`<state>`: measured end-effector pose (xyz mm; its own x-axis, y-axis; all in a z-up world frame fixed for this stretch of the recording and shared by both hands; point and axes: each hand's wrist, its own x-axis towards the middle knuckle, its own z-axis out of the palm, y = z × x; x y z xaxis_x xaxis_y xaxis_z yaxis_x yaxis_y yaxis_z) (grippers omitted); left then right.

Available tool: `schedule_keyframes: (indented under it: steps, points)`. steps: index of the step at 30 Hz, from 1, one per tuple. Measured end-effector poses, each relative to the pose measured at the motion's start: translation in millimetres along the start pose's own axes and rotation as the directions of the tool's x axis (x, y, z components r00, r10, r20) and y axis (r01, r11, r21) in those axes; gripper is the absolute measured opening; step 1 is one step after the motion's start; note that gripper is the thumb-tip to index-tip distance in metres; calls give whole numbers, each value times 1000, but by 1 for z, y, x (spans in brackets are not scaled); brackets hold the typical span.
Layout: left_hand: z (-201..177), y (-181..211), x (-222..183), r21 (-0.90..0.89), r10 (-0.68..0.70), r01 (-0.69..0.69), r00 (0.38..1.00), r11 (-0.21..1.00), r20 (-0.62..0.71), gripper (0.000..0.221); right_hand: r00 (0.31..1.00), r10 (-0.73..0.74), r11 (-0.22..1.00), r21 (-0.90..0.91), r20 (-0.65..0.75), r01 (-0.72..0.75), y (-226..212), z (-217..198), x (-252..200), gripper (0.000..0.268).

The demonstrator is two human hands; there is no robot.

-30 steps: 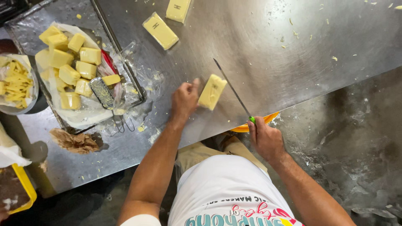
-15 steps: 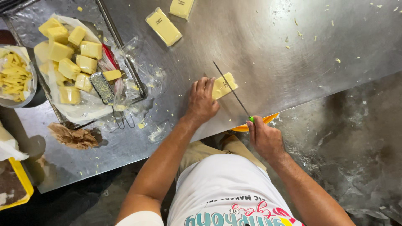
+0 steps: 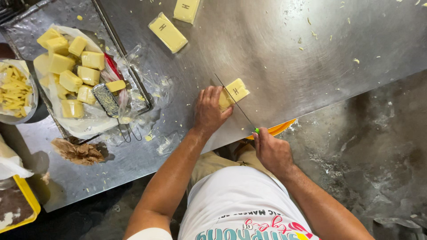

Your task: The person unwraps blocks of cheese by slicing the packaging with a knife and peeling it off by hand. The person places the unwrapped cheese blocks onto a tray and balls up the discarded plastic wrappers by hand.

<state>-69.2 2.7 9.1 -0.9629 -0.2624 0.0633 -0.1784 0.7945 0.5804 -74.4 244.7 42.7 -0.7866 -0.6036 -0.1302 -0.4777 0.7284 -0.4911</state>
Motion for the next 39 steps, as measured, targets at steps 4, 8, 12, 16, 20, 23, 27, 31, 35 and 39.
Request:
schedule_keyframes:
  steps: [4,8,12,16,20,23,27,31,35,39]
  points:
    - [0,0,-1,29,95,-95,995,995,10,81,997,-11,999,38,-75,14,4,-4,-2,20]
    - [13,-5,7,-70,-70,76,994,995,80,70,996,17,999,47,-91,-13,8,-12,-1,22]
    - [9,-21,20,-652,-412,739,654,169,635,52,993,-20,996,85,-113,30,12,-20,0,20]
    - [-15,-22,12,-246,-577,616,787,748,219,50,993,-31,994,100,-118,43,10,-20,-1,19]
    - [-25,-11,-3,30,-26,25,999,999,39,84,997,-51,996,68,-66,55,13,-12,-2,19]
    - [-7,-4,-3,181,198,-191,980,965,-20,96,999,1,1000,24,39,-2,12,-4,-1,18]
    - [10,-3,-9,75,3,-7,999,997,50,76,999,-12,1000,5,45,11,6,2,2,18]
    - [16,-1,-9,-18,-17,15,998,1000,-60,70,998,-70,998,7,6,70,2,0,6,18]
    - [12,1,-9,-41,-20,17,998,999,-58,67,997,-76,997,1,25,76,1,-2,6,18]
    - [11,0,-6,-40,-14,13,1000,999,-23,67,997,-28,998,-53,69,32,-2,-3,5,20]
